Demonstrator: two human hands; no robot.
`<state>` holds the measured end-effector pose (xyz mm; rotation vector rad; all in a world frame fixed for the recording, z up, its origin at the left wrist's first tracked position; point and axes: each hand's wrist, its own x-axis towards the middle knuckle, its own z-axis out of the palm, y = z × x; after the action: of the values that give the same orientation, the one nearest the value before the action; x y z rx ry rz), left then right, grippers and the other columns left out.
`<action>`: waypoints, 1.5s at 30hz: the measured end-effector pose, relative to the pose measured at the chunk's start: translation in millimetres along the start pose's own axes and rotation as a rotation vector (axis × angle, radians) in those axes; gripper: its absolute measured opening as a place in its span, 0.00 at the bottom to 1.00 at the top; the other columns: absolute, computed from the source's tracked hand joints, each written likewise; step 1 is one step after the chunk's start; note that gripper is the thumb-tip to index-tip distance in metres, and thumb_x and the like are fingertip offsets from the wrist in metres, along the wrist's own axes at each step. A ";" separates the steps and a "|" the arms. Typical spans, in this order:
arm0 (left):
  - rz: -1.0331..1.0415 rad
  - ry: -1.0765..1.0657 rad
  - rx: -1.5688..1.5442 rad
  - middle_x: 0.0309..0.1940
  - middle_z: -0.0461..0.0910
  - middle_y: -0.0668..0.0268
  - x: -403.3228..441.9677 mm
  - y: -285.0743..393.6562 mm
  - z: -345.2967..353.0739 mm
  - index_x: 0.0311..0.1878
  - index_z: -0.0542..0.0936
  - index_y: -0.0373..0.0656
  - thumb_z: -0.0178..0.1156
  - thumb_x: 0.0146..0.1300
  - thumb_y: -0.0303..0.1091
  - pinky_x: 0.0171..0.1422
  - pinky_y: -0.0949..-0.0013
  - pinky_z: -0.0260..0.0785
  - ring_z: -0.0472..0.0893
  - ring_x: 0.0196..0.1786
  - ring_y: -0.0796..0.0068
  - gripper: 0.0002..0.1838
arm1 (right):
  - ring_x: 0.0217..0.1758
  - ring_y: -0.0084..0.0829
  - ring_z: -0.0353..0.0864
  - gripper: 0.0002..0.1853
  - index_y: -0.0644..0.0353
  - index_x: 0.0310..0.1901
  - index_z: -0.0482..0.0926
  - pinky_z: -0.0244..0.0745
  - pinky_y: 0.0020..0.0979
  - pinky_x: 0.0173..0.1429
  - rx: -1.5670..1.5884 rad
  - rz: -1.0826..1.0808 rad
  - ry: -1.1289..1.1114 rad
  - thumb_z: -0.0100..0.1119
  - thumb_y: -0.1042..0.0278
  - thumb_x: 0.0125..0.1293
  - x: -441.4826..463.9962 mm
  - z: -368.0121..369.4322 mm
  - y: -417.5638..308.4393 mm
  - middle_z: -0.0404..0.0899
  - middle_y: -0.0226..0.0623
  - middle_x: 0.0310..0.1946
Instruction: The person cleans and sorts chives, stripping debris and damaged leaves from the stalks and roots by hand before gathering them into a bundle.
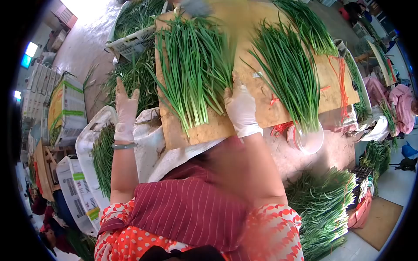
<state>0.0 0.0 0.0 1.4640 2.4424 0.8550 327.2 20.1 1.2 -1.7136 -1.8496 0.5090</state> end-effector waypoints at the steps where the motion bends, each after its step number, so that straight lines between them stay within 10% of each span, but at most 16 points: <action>1: 0.132 -0.005 -0.060 0.69 0.52 0.47 -6.4 5.9 7.7 0.73 0.40 0.47 0.62 0.57 0.45 0.74 0.61 0.44 0.50 0.73 0.51 0.50 | 0.58 0.49 0.70 0.25 0.48 0.61 0.66 0.67 0.44 0.57 0.028 0.022 0.072 0.54 0.68 0.59 -2.0 -2.2 -7.2 0.68 0.41 0.60; 4: 0.217 -0.244 -0.435 0.69 0.51 0.43 -60.0 47.6 13.5 0.73 0.40 0.44 0.61 0.58 0.49 0.74 0.59 0.43 0.50 0.72 0.50 0.50 | 0.58 0.46 0.70 0.17 0.49 0.51 0.76 0.66 0.44 0.58 -0.052 -0.055 0.133 0.56 0.67 0.58 -18.8 -6.9 -18.5 0.70 0.39 0.58; 9: 0.192 -0.159 -0.086 0.68 0.47 0.37 -82.5 102.9 50.3 0.72 0.40 0.41 0.66 0.47 0.59 0.74 0.53 0.38 0.47 0.71 0.39 0.60 | 0.58 0.42 0.68 0.10 0.49 0.37 0.82 0.59 0.44 0.60 -0.447 -0.395 0.253 0.63 0.64 0.50 -11.2 -4.6 -33.1 0.72 0.38 0.55; 19: 0.077 -0.105 -0.326 0.70 0.46 0.43 -63.5 123.5 72.1 0.72 0.40 0.40 0.70 0.46 0.38 0.73 0.55 0.42 0.50 0.70 0.43 0.58 | 0.53 0.43 0.72 0.07 0.58 0.28 0.83 0.66 0.41 0.56 0.163 -0.273 0.086 0.67 0.66 0.48 -19.5 5.9 -25.3 0.76 0.43 0.52; 24: 0.120 -0.066 -0.677 0.67 0.54 0.52 -63.3 102.2 75.1 0.72 0.45 0.42 0.58 0.51 0.20 0.71 0.68 0.48 0.57 0.68 0.60 0.46 | 0.46 0.36 0.76 0.02 0.60 0.29 0.82 0.72 0.33 0.48 0.423 -0.312 0.207 0.64 0.73 0.53 -27.2 -57.1 -55.8 0.79 0.42 0.45; 26: 0.035 -0.131 -0.912 0.68 0.54 0.56 -70.5 113.7 56.0 0.72 0.45 0.44 0.53 0.52 0.15 0.67 0.71 0.54 0.61 0.65 0.66 0.45 | 0.37 0.33 0.78 0.02 0.60 0.29 0.83 0.73 0.29 0.43 1.153 -0.178 0.162 0.63 0.76 0.54 -27.0 -81.3 -73.5 0.81 0.38 0.34; 35: 0.090 -0.021 -0.875 0.71 0.50 0.60 -71.2 105.5 62.9 0.73 0.40 0.48 0.46 0.54 0.12 0.66 0.74 0.55 0.61 0.65 0.70 0.45 | 0.32 0.42 0.80 0.13 0.54 0.31 0.85 0.73 0.35 0.40 -0.175 -0.080 -0.076 0.66 0.54 0.51 45.7 15.9 -57.2 0.81 0.41 0.27; 45: 0.046 -0.091 -0.997 0.71 0.51 0.62 -68.3 90.5 71.2 0.74 0.38 0.52 0.44 0.56 0.11 0.58 0.80 0.61 0.67 0.58 0.76 0.45 | 0.26 0.17 0.72 0.08 0.63 0.36 0.81 0.68 0.16 0.32 0.545 0.029 -0.285 0.61 0.67 0.61 52.3 -91.8 -111.5 0.79 0.30 0.24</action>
<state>132.6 1.4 -18.4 1.0962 1.4757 1.6230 297.3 50.7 148.7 -1.3467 -1.6578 1.1967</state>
